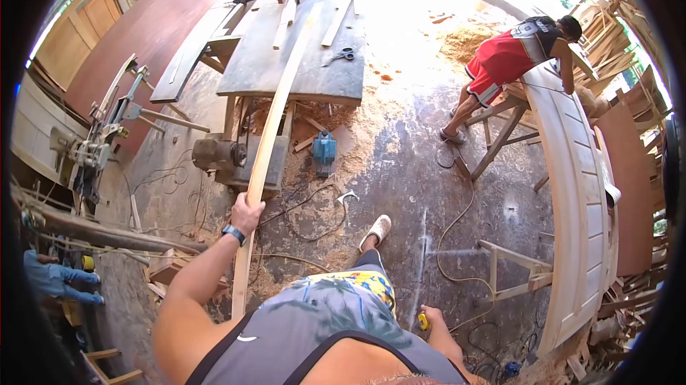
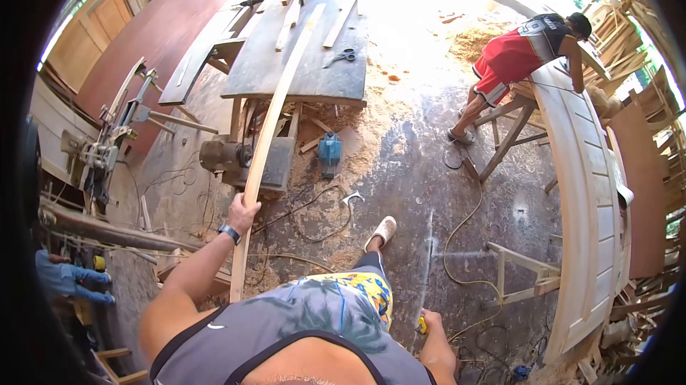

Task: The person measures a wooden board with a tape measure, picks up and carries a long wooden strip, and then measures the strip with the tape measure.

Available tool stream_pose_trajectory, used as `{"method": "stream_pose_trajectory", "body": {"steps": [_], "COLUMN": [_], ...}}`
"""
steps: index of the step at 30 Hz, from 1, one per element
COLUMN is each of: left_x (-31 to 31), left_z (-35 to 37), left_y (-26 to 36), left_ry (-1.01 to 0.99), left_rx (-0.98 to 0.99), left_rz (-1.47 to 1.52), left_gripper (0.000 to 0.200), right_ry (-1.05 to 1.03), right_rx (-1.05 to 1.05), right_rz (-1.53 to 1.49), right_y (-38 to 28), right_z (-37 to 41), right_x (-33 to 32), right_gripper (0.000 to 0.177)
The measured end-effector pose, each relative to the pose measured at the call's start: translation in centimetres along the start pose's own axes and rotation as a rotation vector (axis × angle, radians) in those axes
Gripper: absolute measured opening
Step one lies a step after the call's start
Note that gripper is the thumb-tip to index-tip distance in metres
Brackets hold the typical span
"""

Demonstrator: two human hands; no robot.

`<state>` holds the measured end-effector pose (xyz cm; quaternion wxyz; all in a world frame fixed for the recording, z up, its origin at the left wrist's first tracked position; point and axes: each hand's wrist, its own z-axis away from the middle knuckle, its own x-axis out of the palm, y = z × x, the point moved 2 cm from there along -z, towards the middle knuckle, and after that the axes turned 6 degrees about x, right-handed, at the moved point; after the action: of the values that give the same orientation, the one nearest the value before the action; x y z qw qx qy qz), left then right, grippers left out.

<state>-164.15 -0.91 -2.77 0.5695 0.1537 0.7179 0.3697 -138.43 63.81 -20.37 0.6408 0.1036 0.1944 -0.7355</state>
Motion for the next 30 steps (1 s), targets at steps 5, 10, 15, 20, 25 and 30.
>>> {"method": "stream_pose_trajectory", "body": {"steps": [5, 10, 15, 20, 25, 30], "left_x": [7.2, 11.7, 14.4, 17.5, 22.1, 25.0], "left_z": [-10.3, -20.3, -29.2, -38.4, -50.1, -61.0], "left_y": [6.1, 10.2, 12.6, 13.3, 12.0, 9.8], "left_ry": [-0.033, -0.074, -0.034, -0.063, -0.072, 0.058], "left_rx": [-0.093, -0.093, -0.120, -0.105, -0.166, -0.390], "left_rz": [-0.098, -0.211, -0.339, -0.573, -0.577, -0.551], "left_gripper": [0.050, 0.049, 0.049, 0.051, 0.049, 0.055], "right_ry": [0.072, -0.017, -0.080, -0.059, -0.016, -0.134], "right_rx": [0.053, -0.196, -0.293, -0.435, -0.398, -0.078], "right_rz": [0.005, 0.087, 0.025, 0.135, 0.383, 0.148], "right_y": [-8.0, -21.6, -41.5, -53.2, -61.8, -72.3], "right_z": [-2.4, -13.7, -9.2, -12.5, -18.8, -17.8], "right_x": [-1.6, -2.9, -3.9, -2.6, -1.7, -1.1], "right_gripper": [0.036, 0.030, 0.033, 0.034, 0.034, 0.027]}}
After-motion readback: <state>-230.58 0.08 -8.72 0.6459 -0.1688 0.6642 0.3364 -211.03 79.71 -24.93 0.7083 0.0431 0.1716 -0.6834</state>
